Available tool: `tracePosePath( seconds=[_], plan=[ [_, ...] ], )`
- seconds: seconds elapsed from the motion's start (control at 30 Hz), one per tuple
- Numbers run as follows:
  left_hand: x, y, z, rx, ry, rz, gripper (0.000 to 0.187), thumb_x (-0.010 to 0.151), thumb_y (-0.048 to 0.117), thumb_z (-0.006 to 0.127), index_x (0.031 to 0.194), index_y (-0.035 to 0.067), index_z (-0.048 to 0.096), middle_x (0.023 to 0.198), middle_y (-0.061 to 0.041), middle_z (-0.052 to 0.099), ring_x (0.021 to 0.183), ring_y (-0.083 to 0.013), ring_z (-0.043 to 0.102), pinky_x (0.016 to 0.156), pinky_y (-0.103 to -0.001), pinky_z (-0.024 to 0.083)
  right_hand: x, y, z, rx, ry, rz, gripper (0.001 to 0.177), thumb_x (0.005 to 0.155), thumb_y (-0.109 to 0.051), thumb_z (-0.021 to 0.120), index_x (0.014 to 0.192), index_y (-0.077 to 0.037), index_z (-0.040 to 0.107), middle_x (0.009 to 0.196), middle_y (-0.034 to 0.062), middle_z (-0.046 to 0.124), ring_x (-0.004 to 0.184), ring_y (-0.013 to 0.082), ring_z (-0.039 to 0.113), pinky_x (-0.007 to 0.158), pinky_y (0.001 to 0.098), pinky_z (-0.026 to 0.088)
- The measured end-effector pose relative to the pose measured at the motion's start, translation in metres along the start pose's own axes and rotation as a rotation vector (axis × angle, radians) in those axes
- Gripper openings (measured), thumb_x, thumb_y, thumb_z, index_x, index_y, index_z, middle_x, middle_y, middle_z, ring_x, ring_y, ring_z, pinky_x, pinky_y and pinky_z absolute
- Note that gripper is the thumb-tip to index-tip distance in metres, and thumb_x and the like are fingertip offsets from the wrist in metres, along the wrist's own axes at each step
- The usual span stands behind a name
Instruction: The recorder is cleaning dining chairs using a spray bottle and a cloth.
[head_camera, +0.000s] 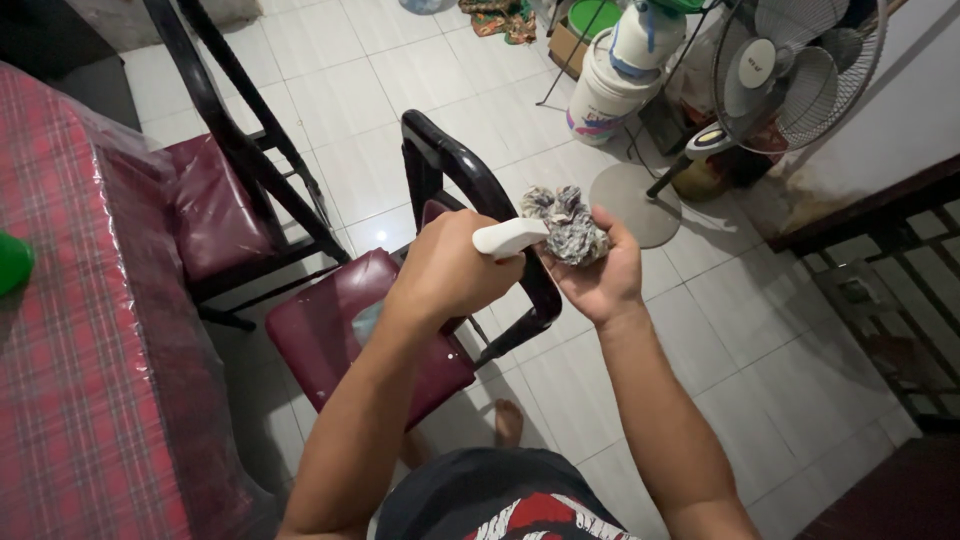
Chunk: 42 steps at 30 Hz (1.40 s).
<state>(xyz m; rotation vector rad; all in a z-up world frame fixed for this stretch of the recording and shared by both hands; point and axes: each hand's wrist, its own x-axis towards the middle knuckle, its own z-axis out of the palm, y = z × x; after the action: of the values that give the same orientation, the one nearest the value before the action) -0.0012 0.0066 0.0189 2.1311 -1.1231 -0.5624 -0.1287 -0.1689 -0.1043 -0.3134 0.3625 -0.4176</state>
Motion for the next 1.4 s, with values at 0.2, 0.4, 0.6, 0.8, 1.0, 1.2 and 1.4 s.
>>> tracePosePath(
  seconds=[0.2,0.4,0.6,0.8,1.0,1.2,1.4],
  plan=[
    [0.006,-0.008,0.010,0.021,0.036,0.015,0.015,0.073,0.024,0.073,0.080,0.011,0.078,0.079,-0.017,0.073,0.077,-0.0378,0.071,0.071,-0.046,0.057,-0.004,-0.002,0.007,-0.041,-0.053,-0.007,0.048,0.103,-0.028,0.046,0.141,0.001,0.056,0.137,0.0193,0.064,0.126,0.0326,0.062,0.111,0.0475,0.050],
    [0.009,-0.002,0.014,0.017,0.034,0.013,0.017,0.074,0.026,0.074,0.080,0.011,0.077,0.080,-0.017,0.073,0.078,-0.0383,0.071,0.071,-0.046,0.056,-0.003,0.000,0.000,-0.076,-0.100,-0.001,0.046,0.105,-0.029,0.046,0.140,-0.001,0.056,0.134,0.0181,0.064,0.122,0.0318,0.063,0.106,0.0474,0.051],
    [0.012,0.001,0.016,-0.002,0.048,0.052,0.019,0.074,0.027,0.074,0.083,0.012,0.077,0.082,-0.017,0.074,0.080,-0.0375,0.072,0.072,-0.045,0.057,-0.010,0.006,0.013,-0.094,-0.040,-0.018,0.048,0.103,-0.027,0.045,0.140,0.000,0.057,0.135,0.0169,0.065,0.123,0.0295,0.063,0.107,0.0448,0.051],
    [0.011,0.007,0.014,0.038,0.000,0.025,0.020,0.074,0.029,0.075,0.085,0.013,0.077,0.082,-0.017,0.073,0.080,-0.0385,0.071,0.073,-0.046,0.057,-0.008,0.006,0.005,-0.067,-0.024,0.000,0.047,0.103,-0.029,0.045,0.137,0.002,0.056,0.134,0.0209,0.064,0.122,0.0338,0.062,0.107,0.0475,0.050],
    [0.009,0.002,0.010,0.067,0.032,-0.037,0.015,0.074,0.023,0.070,0.081,0.012,0.077,0.081,-0.016,0.074,0.080,-0.0374,0.071,0.074,-0.047,0.056,-0.010,0.001,0.005,-0.028,-0.052,-0.012,0.049,0.102,-0.027,0.044,0.140,0.001,0.056,0.136,0.0208,0.063,0.124,0.0347,0.063,0.109,0.0498,0.051],
    [0.008,-0.002,0.011,0.058,0.051,-0.013,0.015,0.073,0.023,0.073,0.081,0.012,0.077,0.081,-0.015,0.074,0.080,-0.0374,0.071,0.073,-0.047,0.056,-0.009,0.005,0.004,-0.048,-0.055,-0.011,0.048,0.104,-0.027,0.045,0.142,0.002,0.056,0.134,0.0204,0.063,0.123,0.0343,0.063,0.109,0.0513,0.052],
    [-0.001,-0.018,0.010,-0.175,0.119,0.035,0.019,0.079,0.024,0.075,0.091,0.009,0.077,0.077,-0.013,0.075,0.071,-0.0279,0.073,0.067,-0.039,0.057,-0.012,0.006,0.019,-0.192,-0.045,-0.160,0.051,0.101,-0.024,0.044,0.140,0.007,0.053,0.133,0.0224,0.067,0.126,0.0328,0.064,0.114,0.0447,0.048]
  ],
)
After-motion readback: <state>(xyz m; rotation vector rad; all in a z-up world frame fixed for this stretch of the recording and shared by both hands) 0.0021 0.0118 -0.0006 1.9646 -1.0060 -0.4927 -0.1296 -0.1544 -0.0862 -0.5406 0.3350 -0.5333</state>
